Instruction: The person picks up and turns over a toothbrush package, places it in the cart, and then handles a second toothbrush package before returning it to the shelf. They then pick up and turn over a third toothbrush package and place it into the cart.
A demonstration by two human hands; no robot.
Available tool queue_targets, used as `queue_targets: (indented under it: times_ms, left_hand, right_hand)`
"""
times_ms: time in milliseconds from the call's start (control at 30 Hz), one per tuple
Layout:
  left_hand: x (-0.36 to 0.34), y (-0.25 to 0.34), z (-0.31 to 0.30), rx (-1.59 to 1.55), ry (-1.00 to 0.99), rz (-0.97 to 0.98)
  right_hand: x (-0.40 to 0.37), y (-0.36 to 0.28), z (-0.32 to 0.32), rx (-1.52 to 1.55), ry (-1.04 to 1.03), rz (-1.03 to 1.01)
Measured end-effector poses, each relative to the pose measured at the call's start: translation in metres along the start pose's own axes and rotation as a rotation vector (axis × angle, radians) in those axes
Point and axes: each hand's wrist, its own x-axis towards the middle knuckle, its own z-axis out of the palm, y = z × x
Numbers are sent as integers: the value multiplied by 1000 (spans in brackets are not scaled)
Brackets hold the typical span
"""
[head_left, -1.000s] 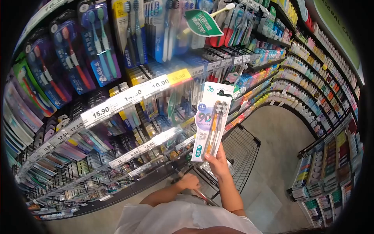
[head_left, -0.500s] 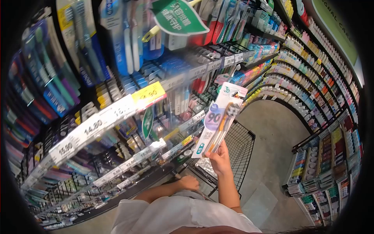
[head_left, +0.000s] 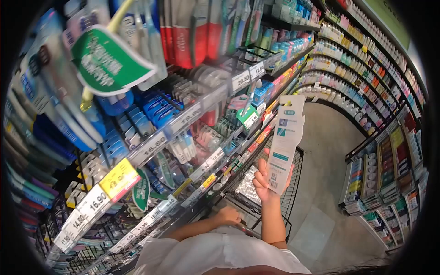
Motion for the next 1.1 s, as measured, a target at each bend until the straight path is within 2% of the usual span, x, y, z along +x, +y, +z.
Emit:
queue_targets:
  times_ms: [167, 367, 467, 633, 767, 867, 1100]
  left_hand:
    - [27, -1, -14, -13, 111, 4]
    - [84, 7, -46, 8, 44, -86]
    - [115, 14, -58, 1, 71, -140]
    - [174, 17, -52, 44, 174, -108]
    - [202, 27, -54, -27, 251, -68]
    - [217, 29, -50, 57, 329, -25]
    - [230, 25, -58, 75, 286, 14]
  right_hand:
    - [20, -34, -14, 112, -118, 137]
    - [44, -83, -42, 203, -43, 288]
    - [61, -111, -45, 198, -49, 361]
    - [77, -140, -56, 166, -75, 466]
    - [86, -150, -61, 173, -29, 492]
    - [95, -153, -64, 161, -25, 503]
    - [112, -157, -72, 101, 22, 456]
